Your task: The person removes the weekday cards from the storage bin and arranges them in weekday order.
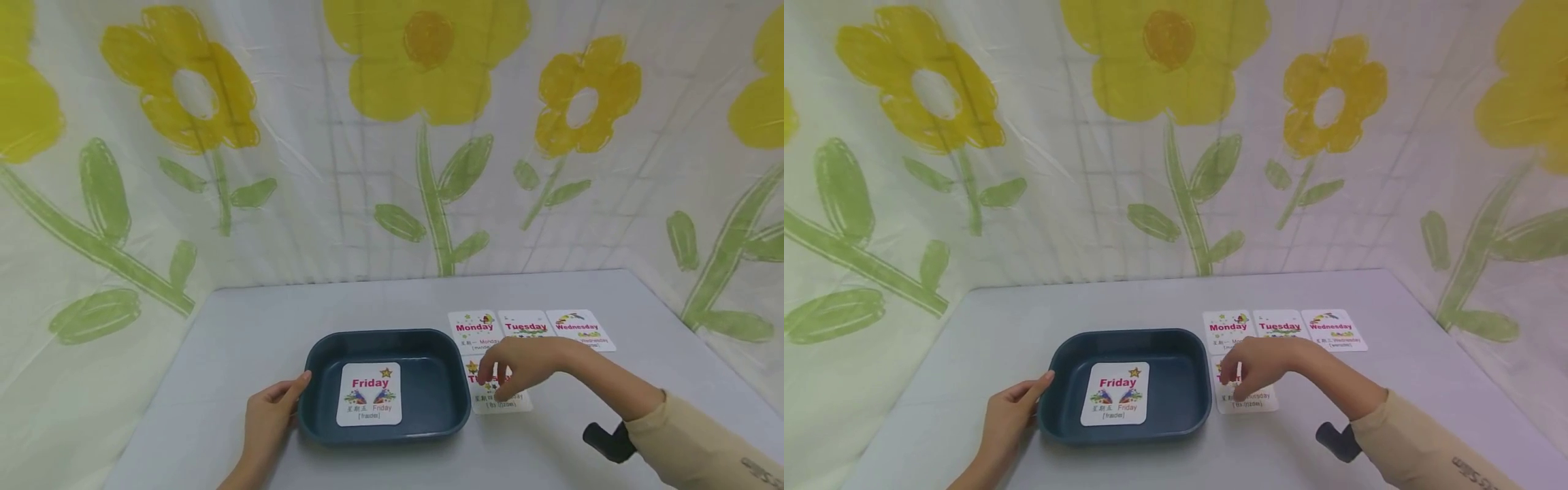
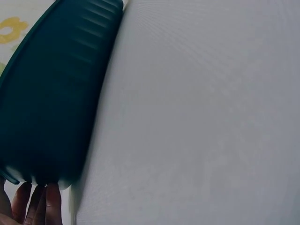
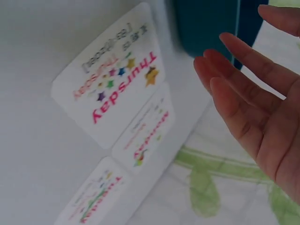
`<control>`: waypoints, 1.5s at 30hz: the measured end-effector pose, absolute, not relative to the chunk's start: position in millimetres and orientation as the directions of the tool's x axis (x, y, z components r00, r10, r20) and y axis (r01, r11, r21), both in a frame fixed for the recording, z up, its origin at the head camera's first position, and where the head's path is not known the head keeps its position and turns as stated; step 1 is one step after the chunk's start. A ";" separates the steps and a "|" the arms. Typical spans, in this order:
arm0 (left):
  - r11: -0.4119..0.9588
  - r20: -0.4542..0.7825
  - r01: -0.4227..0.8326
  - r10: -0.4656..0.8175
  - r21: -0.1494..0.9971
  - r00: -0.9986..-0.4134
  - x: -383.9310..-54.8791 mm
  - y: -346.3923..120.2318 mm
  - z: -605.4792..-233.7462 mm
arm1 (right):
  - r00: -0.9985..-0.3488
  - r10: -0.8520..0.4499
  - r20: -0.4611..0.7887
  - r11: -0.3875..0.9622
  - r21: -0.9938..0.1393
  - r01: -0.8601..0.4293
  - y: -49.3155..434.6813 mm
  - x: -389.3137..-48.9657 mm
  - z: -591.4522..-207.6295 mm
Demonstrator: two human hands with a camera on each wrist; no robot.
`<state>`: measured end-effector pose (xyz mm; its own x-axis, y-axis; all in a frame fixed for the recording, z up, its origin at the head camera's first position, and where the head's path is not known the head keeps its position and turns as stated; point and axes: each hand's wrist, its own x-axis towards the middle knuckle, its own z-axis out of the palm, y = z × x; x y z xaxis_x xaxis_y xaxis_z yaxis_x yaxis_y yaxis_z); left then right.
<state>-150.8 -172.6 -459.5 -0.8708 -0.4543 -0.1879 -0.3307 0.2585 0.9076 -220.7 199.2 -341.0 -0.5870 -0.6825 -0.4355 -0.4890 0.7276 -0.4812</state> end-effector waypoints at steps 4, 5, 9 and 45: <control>0.255 -0.185 -0.329 -0.460 0.909 -0.868 -151.3 -172.7 -461.3 | -0.552 -0.750 -0.364 0.657 -0.497 -0.566 182.6 -217.9 -332.6; 0.250 -0.189 -0.332 -0.462 0.910 -0.867 -151.6 -172.6 -461.6 | -0.540 -0.770 -0.341 0.634 -0.502 -0.587 178.2 -217.4 -332.0; 0.247 -0.192 -0.333 -0.460 0.910 -0.867 -151.7 -172.8 -463.0 | -0.494 -0.826 -0.273 0.558 -0.520 -0.647 160.0 -216.7 -333.5; 0.232 -0.193 -0.321 -0.445 0.918 -0.875 -149.4 -174.7 -458.9 | -0.606 -0.774 -0.187 0.626 -0.376 -0.683 51.3 -215.9 -407.3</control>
<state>-149.4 -174.7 -458.9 -0.8747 -0.4447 -0.1928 -0.3206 0.2324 0.9183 -215.9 51.3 -407.3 -0.6055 -0.7735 -0.1870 -0.6832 0.6258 -0.3763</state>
